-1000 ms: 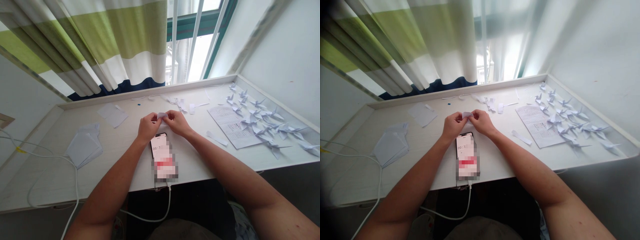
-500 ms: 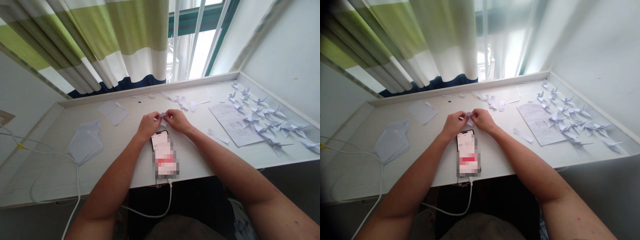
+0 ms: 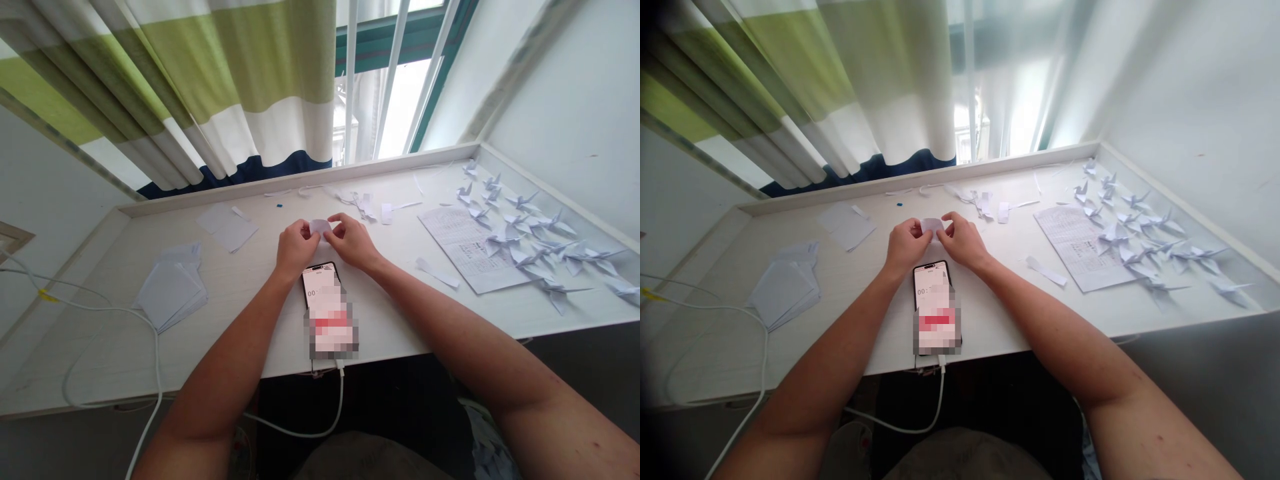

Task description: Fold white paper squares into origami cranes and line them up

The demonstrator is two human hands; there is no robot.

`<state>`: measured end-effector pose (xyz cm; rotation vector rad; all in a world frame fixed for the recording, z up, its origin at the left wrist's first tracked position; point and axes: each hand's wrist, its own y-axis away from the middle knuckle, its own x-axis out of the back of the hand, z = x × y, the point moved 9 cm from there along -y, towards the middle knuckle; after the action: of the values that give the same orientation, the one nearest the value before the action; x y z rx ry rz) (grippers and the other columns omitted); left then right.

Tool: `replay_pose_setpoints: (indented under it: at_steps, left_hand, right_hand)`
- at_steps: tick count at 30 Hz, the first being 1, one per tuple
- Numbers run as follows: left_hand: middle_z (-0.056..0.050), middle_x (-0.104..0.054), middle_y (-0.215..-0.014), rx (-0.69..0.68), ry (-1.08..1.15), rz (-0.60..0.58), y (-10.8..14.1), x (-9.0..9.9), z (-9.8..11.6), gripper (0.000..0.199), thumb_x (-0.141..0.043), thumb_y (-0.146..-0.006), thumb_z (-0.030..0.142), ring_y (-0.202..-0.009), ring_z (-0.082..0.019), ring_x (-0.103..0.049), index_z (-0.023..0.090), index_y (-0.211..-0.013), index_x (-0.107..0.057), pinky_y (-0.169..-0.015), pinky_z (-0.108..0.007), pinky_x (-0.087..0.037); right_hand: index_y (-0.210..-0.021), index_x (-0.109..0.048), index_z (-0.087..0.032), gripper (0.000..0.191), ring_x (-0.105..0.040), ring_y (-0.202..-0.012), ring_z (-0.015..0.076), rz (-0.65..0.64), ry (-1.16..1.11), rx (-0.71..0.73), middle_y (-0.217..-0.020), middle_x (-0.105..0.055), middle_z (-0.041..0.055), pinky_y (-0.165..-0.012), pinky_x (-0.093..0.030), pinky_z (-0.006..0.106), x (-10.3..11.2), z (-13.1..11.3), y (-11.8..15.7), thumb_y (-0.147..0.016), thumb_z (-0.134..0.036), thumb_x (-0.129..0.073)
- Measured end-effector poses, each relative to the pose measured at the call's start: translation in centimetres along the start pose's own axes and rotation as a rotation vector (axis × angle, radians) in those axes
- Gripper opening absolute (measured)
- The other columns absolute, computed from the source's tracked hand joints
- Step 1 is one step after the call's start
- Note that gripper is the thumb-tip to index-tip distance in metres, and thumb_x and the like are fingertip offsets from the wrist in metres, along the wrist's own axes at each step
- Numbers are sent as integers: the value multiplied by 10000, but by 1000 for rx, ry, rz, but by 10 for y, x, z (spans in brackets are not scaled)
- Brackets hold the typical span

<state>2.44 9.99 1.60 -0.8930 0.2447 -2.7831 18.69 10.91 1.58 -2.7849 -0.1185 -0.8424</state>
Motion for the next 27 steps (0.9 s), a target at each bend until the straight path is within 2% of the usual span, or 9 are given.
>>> replay_pose_setpoints:
  at_steps: [5,8,12,15,18,21,24,25,27]
  left_hand:
    - [-36,-771,-791,13,-94,3,-1,-1,-4,106,-704,-821,300,-752,-217,-687,232,-747,-669,-734,-337,-493]
    - [-43,-749,-769,-32,-171,-4,-1,-4,-4,177,-686,-846,334,-759,-226,-660,235,-702,-655,-738,-349,-484]
    - [-61,-716,-739,-86,-262,0,-3,-6,-3,184,-685,-824,285,-819,-259,-642,242,-656,-623,-753,-367,-486]
    - [-76,-717,-767,-102,-307,-2,-4,-6,-4,210,-695,-811,270,-886,-286,-637,248,-632,-587,-796,-394,-496]
    - [-85,-724,-800,-84,-317,-22,-6,-9,-9,224,-690,-825,285,-911,-301,-636,249,-637,-573,-824,-419,-502]
    - [-72,-739,-865,-79,-278,1,-7,-8,-12,39,-703,-807,233,-951,-300,-645,242,-819,-667,-863,-425,-515]
    - [-61,-754,-1052,-162,-199,16,-7,-7,-6,350,-674,-796,130,-1075,-280,-656,250,-1124,-689,-943,-412,-529]
    - [-60,-752,-1104,-206,-183,-7,-7,-8,-3,369,-652,-810,112,-1113,-271,-654,253,-1148,-688,-969,-408,-530]
    - [-61,-752,-1141,-296,-188,-83,-7,-11,4,274,-611,-855,118,-1157,-264,-648,250,-1072,-714,-1017,-413,-527]
  right_hand:
    - [-1070,-713,-196,158,-685,-796,220,-42,94,18,-868,-772,50,-744,-472,330,-7,7,-4,-923,-249,-688]
    - [-1104,-714,-192,199,-676,-845,239,-38,159,41,-909,-765,62,-792,-480,352,-8,11,-6,-910,-233,-698]
    - [-1173,-720,-174,248,-636,-1082,302,25,270,243,-1122,-759,125,-954,-479,431,2,-6,-2,-934,-195,-658]
    - [-1071,-777,-186,219,-603,-1187,321,-135,364,461,-1217,-771,120,-1026,-434,471,-6,-24,10,-989,-171,-574]
    - [-1159,-786,-174,269,-610,-1202,322,-311,447,560,-1276,-775,115,-1025,-418,478,-16,-30,23,-986,-155,-581]
    - [-1214,-778,-164,293,-604,-1220,329,-347,528,565,-1320,-760,127,-1013,-415,472,-20,-28,26,-991,-172,-587]
    - [-1186,-786,-170,271,-612,-1203,325,-345,558,546,-1280,-773,127,-994,-417,456,-21,-25,24,-1000,-197,-591]
    - [-1173,-789,-172,262,-619,-1192,322,-346,551,538,-1259,-780,126,-988,-417,453,-21,-24,23,-1000,-201,-594]
    - [-1157,-791,-180,252,-632,-1172,317,-347,524,522,-1230,-791,119,-981,-417,452,-19,-23,21,-1000,-200,-596]
